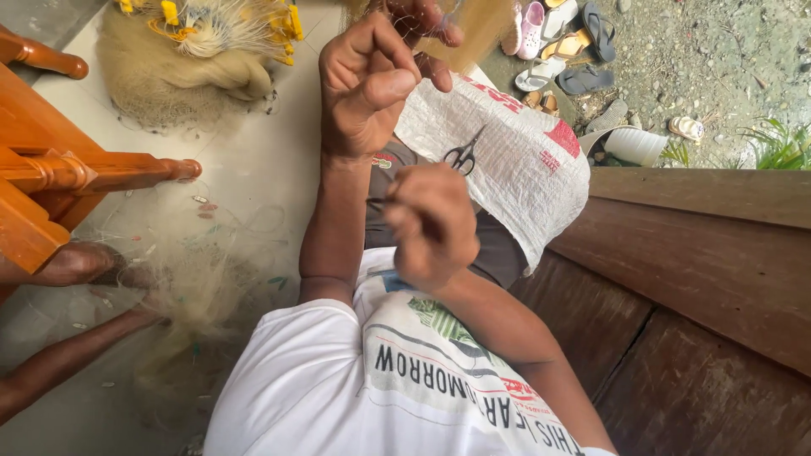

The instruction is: Manually attaching weights or floats to a fishing net using a threading tool and scissors.

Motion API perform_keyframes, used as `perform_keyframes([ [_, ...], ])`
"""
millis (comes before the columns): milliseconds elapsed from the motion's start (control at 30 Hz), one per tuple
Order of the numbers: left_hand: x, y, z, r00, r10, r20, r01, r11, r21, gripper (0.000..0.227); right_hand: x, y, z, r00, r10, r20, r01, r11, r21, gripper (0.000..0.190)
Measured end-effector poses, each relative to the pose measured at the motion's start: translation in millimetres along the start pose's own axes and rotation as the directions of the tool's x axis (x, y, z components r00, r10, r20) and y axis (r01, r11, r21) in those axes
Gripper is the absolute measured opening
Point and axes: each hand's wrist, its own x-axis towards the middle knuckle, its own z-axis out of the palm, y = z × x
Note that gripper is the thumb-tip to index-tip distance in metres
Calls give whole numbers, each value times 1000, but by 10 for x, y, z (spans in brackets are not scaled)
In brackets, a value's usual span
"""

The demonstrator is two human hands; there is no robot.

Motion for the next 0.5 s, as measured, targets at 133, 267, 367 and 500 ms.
perform_keyframes([
  [133,15,18,53,1000,1,6,-1,1000,-24,4,-12,127,-57,842,538,-45,-459,757,465,19],
  [267,7,30,64,1000,7,6,-6,1000,-15,3,124,164,-76,812,583,-7,-561,785,262,13],
  [367,-5,45,62,1000,1,3,-1,1000,3,3,190,198,-66,876,482,-17,-474,867,155,9],
  [500,-14,61,78,1000,4,-8,-3,998,61,2,260,254,-78,943,330,-37,-324,939,116,9],
])
